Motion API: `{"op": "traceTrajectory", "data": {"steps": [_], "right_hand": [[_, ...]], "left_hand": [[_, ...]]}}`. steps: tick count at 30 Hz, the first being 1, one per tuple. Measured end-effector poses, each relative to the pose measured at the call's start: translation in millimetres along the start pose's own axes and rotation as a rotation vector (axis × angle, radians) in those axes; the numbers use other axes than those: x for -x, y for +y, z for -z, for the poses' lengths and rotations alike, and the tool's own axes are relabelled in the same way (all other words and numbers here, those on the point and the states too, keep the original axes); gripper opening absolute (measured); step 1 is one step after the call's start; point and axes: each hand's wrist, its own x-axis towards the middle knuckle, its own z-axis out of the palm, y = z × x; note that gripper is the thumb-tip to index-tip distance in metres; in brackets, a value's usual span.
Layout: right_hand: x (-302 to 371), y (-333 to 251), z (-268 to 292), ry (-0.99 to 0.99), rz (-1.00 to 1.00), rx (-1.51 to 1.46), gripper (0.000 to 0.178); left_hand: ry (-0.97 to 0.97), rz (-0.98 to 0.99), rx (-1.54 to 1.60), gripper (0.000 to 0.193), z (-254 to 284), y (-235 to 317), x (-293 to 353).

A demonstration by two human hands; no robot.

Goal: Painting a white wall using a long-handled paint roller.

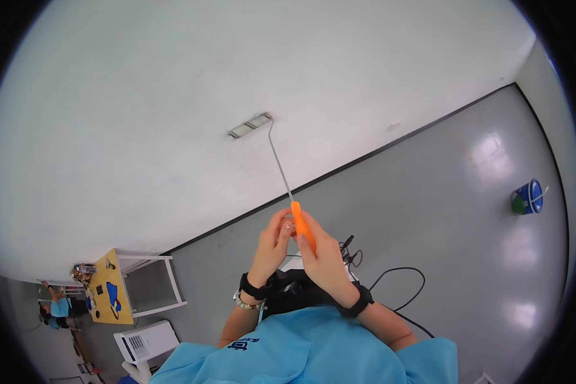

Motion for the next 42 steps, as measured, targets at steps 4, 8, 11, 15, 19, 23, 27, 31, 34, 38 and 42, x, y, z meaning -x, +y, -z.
{"op": "traceTrajectory", "data": {"steps": [4,8,11,15,19,23,27,31,34,38,42], "right_hand": [[-14,18,-4,0.072,-0.036,0.108,0.037],[-24,31,-11,0.103,-0.160,0.065,0.028],[-22,45,-10,0.103,-0.285,0.044,0.023],[-28,67,-9,0.219,-0.091,0.146,0.022],[-46,79,-7,0.191,-0.116,0.236,0.024],[-54,77,5,0.057,-0.075,0.236,0.032],[-33,75,29,0.088,-0.179,0.178,0.032],[2,83,60,0.253,-0.366,0.146,0.034],[33,93,84,0.414,-0.464,0.105,0.032],[78,115,95,0.608,-0.467,0.215,0.030],[101,146,109,0.787,-0.579,0.131,0.028]], "left_hand": [[-0.014,0.237,0.251,0.048,-17,-11,-3],[-0.021,0.367,0.194,0.054,-23,-18,-10],[-0.111,0.584,0.301,0.051,-25,-29,-14],[-0.294,0.647,0.591,0.044,-29,-59,-25],[-0.201,0.663,0.659,0.038,-32,-91,-36],[-0.190,0.599,0.713,0.031,-31,-120,-55],[-0.046,0.713,0.849,0.023,-24,-156,-81],[0.039,0.890,0.942,0.019,-30,-205,-101],[0.027,0.904,0.945,0.016,-41,-239,-104],[0.060,1.020,0.990,0.016,-40,-284,-99],[0.176,1.062,1.039,0.015,-46,-342,-123]]}}
